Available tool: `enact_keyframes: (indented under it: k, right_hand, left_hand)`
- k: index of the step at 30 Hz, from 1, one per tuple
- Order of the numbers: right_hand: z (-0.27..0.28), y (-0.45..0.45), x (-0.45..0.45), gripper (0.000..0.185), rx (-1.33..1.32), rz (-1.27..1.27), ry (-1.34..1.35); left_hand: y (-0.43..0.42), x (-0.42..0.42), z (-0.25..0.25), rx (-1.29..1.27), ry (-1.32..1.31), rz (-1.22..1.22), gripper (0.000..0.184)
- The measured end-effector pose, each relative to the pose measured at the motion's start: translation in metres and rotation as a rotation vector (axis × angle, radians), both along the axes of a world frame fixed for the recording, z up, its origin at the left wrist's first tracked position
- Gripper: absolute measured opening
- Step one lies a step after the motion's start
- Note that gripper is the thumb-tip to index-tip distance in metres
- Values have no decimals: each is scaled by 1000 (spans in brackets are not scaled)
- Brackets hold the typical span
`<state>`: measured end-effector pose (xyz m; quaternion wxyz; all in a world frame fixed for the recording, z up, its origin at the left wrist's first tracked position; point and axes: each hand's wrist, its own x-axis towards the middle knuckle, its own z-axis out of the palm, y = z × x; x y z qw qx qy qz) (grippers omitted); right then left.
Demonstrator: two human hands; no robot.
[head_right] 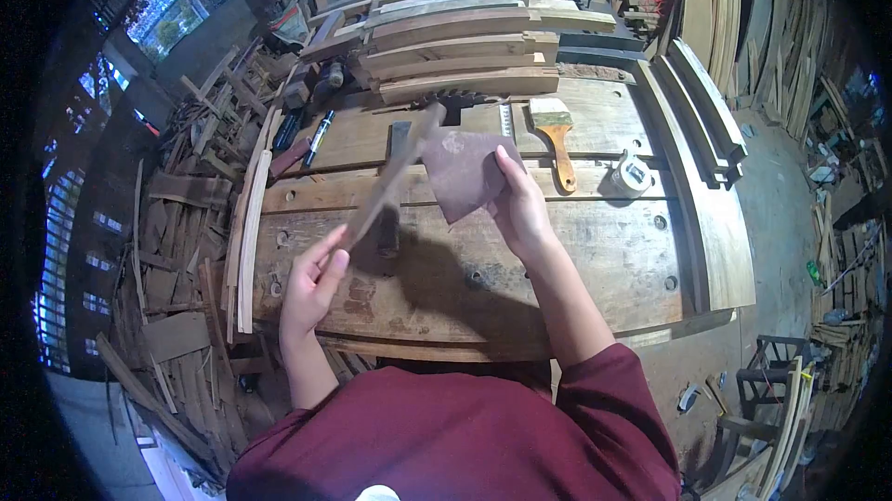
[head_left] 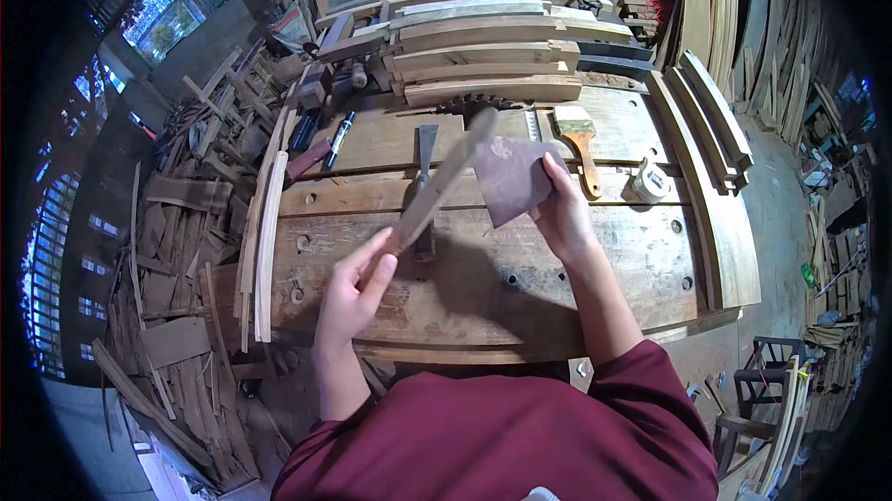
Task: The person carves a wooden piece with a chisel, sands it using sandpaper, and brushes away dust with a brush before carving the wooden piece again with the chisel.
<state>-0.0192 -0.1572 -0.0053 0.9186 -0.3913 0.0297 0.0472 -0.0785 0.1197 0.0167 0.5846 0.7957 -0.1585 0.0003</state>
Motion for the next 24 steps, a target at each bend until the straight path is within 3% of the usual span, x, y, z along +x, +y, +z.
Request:
enact_keyframes:
  k: [3, 9, 13, 15, 17, 19, 21, 24]
  right_hand:
    - [-9, 2, 3, 32, -76, 7, -27]
    - [-5, 18, -8, 35, -148, 141, -3]
    - [-5, 16, -10, 50, -221, 292, -84]
    - [-4, 14, -13, 54, -236, 401, -110]
    - [2, 15, -19, 53, -219, 423, -155]
    - [-8, 9, -19, 48, -361, 503, -194]
    - [-19, 4, -16, 43, -326, 538, -213]
    - [-14, -5, -10, 37, -85, 367, -125]
  left_hand:
    - [0, -3, 3, -254, 339, 17, 39]
    - [-20, -2, -10, -363, 513, -72, 39]
    - [-23, -1, -21, -227, 363, 25, 36]
    - [-22, 3, -24, 34, 96, 33, 34]
    - [-21, 6, -22, 77, 137, 47, 36]
    - [-23, 8, -23, 147, 127, -2, 43]
    - [-24, 10, -22, 208, 74, 15, 51]
    - [-15, 13, -20, 341, 51, -16, 57]
